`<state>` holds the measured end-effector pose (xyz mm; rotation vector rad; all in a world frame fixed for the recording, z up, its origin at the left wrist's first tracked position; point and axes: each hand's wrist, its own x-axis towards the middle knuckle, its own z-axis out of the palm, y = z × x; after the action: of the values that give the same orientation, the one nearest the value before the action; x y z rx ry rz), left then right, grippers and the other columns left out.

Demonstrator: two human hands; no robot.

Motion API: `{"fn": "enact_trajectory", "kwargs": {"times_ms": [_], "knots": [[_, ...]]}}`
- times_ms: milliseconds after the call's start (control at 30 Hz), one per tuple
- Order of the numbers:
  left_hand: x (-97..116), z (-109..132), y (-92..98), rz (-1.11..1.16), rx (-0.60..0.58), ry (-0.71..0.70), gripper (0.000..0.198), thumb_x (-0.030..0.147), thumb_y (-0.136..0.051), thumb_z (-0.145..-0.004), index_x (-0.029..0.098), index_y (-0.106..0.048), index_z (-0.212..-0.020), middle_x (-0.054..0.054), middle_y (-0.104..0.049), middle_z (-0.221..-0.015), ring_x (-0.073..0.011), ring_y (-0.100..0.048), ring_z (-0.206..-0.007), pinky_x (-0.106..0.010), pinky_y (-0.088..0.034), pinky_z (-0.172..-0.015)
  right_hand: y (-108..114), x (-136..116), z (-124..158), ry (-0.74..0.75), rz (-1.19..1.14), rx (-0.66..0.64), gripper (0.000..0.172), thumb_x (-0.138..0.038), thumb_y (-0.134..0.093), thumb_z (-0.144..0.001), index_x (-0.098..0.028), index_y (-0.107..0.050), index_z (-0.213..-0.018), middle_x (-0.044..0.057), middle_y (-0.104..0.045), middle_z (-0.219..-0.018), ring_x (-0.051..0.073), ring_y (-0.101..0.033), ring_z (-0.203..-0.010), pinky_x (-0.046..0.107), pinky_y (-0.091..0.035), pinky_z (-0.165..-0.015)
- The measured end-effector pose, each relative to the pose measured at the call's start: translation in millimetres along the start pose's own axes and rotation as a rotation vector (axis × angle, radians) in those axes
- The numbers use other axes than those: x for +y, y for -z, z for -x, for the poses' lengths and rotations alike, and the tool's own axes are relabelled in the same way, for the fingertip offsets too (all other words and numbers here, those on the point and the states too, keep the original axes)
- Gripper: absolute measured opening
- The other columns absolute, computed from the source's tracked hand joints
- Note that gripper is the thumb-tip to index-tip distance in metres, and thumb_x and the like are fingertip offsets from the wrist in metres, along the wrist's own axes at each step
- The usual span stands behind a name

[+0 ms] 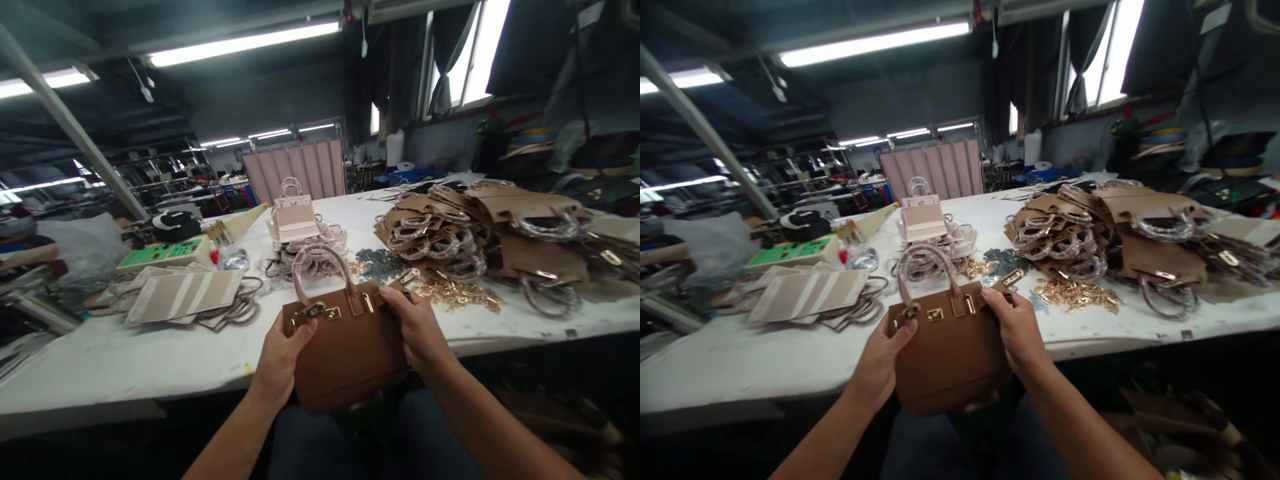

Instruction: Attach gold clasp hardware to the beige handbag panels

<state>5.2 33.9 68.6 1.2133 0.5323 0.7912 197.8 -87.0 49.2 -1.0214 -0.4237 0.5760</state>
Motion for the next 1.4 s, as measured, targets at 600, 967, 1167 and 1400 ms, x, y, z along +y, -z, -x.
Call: {"fn": "enact_trajectory", "kwargs": {"times_ms": [600,967,1167,1400], "knots": [[-73,-27,14.1,0.274,-0.088,0.229,0.054,0.046,-0.081,-0.089,0.017,-0.068,-0.133,-0.013,-0.078,-0.122,-0.0330,-0.072,-0.121,-0.049,-0.050,-0.114,53,65,-27,-0.140,0.282,0.047,0.046,-0.059,-0.087,-0.077,-0.017,-0.082,-0.094,0.006,-0.079,-0.088,0.025,-0.069,-0.086,0.031,-0.051,-0.074],[-79,-8,17.9,0.360,-0.180,0.312,0.072,0.041,-0.092,-0.077,0.018,-0.064,-0.139,-0.016,-0.077,-0.123,-0.0358,-0.074,-0.115,-0.049,-0.056,-0.107,47,36,-15,0.023,0.897,0.014,0.056,-0.069,-0.068,-0.087,-0.019,-0.071,-0.062,0.003,-0.066,-0.059,0.021,-0.061,-0.062,0.031,-0.041,-0.062],[-74,4,24.8,0.414,-0.223,0.290,0.057,0.036,-0.088,-0.082,0.023,-0.066,-0.133,-0.013,-0.076,-0.128,-0.0337,-0.073,-0.118,-0.047,-0.058,-0.105,48,4,2,-0.228,0.691,-0.141,0.055,-0.069,-0.068,-0.090,-0.017,-0.074,-0.073,0.002,-0.062,-0.050,0.016,-0.056,-0.047,0.027,-0.039,-0.048],[-64,-2,31.1,0.423,-0.337,0.258,0.037,0.042,-0.084,-0.086,0.018,-0.078,-0.114,-0.013,-0.078,-0.122,-0.0351,-0.072,-0.121,-0.049,-0.055,-0.110,31,-10,39,-0.245,0.444,-0.513,0.039,-0.050,-0.072,-0.097,-0.023,-0.078,-0.124,0.008,-0.079,-0.104,0.012,-0.066,-0.059,0.025,-0.052,-0.055]]}}
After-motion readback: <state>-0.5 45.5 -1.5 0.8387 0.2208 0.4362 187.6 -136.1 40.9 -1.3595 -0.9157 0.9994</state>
